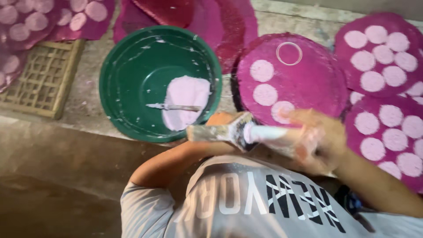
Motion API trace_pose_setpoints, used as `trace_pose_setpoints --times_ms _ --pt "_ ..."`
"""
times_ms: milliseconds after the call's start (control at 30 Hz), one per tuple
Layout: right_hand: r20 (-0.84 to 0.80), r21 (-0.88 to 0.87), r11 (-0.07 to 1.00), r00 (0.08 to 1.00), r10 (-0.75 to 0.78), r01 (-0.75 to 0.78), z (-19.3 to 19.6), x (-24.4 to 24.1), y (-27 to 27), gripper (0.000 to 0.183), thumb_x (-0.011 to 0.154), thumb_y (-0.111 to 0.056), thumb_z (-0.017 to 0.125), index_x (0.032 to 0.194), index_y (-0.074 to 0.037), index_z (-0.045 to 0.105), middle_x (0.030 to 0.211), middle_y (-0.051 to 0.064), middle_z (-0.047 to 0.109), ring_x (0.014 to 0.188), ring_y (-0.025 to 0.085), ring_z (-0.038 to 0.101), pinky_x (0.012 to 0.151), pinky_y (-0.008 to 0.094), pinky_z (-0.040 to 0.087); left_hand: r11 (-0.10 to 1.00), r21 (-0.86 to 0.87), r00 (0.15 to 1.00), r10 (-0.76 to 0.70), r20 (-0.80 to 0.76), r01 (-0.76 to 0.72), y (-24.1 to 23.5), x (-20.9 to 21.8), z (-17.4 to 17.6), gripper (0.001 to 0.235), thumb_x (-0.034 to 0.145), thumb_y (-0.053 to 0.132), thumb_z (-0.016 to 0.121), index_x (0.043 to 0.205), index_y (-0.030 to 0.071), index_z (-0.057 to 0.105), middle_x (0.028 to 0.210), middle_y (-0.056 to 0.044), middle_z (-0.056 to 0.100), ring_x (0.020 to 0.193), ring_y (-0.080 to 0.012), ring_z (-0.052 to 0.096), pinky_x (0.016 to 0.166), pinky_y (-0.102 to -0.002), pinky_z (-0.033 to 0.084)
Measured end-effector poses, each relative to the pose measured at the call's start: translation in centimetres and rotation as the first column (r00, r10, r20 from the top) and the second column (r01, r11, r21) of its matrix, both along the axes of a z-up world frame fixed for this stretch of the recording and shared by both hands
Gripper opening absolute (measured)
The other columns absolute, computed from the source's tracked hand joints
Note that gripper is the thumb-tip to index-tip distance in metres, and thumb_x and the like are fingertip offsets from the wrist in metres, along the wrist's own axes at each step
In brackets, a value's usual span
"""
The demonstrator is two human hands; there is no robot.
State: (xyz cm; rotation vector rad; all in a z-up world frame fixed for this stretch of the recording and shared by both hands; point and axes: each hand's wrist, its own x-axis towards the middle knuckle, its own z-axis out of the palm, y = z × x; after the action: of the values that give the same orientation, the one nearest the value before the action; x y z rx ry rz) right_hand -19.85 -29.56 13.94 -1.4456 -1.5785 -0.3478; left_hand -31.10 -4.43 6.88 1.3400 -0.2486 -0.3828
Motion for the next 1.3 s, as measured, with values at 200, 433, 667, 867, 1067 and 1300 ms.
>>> trace_pose_setpoints --times_ms 200,433,667,867,1067,1300 --pt "0.108 -0.046 0.997 0.992 -0.063 0.068 0.8 -2.8 -4.2 0.056 0.104 -0.031 0.047 0.158 -0.022 0.035 0.129 0.027 0.066 0.113 0.043 0.071 0.082 0.043 0.064 0.982 -0.002 0.980 -0.190 -0.051 0.191 -8.1 1.2 -0.6 0.057 0.089 0.023 0.073 0.141 0.007 0.057 0.128 -0.011 0.063 0.113 -0.0266 0.061 0.096 -0.042 0.051" --pt "-0.365 -0.191 0.982 0.929 -0.065 -0.006 -0.9 -0.7 -9.4 0.089 0.104 -0.045 0.066 0.166 -0.012 0.012 0.165 0.025 0.031 0.155 0.036 0.034 0.124 0.050 0.031 0.967 -0.089 0.961 -0.247 -0.123 0.237 -10.1 6.7 -1.2 0.056 0.090 0.022 0.073 0.141 0.005 0.056 0.130 -0.011 0.062 0.116 -0.0261 0.060 0.100 -0.042 0.049" --pt "-0.991 -0.126 0.777 0.120 -0.066 -0.617 -7.0 1.4 -14.0 0.104 0.086 -0.050 0.081 0.161 0.002 0.031 0.138 0.016 0.054 0.123 0.027 0.057 0.112 0.044 0.044 0.806 -0.368 0.846 -0.526 -0.085 0.464 -7.8 11.0 -2.1 0.055 0.091 0.021 0.073 0.140 0.004 0.056 0.133 -0.012 0.061 0.119 -0.0255 0.058 0.103 -0.042 0.048" --pt "-0.930 -0.249 0.967 0.292 -0.224 -0.052 -12.2 -2.0 -16.7 0.088 0.082 -0.036 0.082 0.149 0.001 0.039 0.132 0.013 0.057 0.125 0.022 0.057 0.107 0.037 0.044 0.696 0.216 0.704 0.554 0.445 -0.685 0.6 23.2 -9.3 0.050 0.091 0.019 0.074 0.135 0.002 0.058 0.132 -0.016 0.062 0.121 -0.0283 0.059 0.107 -0.043 0.048" --pt "-0.958 -0.161 0.981 0.220 -0.182 0.108 -11.9 -3.6 -16.2 0.083 0.083 -0.045 0.072 0.146 0.001 0.042 0.127 0.015 0.058 0.118 0.024 0.059 0.099 0.038 0.047 0.289 0.503 0.478 0.825 0.301 -0.815 5.1 25.8 -19.4 0.040 0.102 0.026 0.056 0.134 0.004 0.060 0.126 -0.018 0.068 0.116 -0.0297 0.064 0.102 -0.039 0.048" --pt "-0.982 -0.086 0.993 0.160 -0.099 0.085 -11.9 -2.8 -13.5 0.075 0.087 -0.039 0.074 0.140 0.003 0.042 0.126 0.018 0.057 0.120 0.028 0.057 0.104 0.040 0.046 0.392 0.431 0.450 0.893 0.037 -0.813 -0.4 14.6 -23.5 0.043 0.105 0.026 0.053 0.141 0.003 0.058 0.135 -0.015 0.065 0.123 -0.0262 0.061 0.108 -0.037 0.044"
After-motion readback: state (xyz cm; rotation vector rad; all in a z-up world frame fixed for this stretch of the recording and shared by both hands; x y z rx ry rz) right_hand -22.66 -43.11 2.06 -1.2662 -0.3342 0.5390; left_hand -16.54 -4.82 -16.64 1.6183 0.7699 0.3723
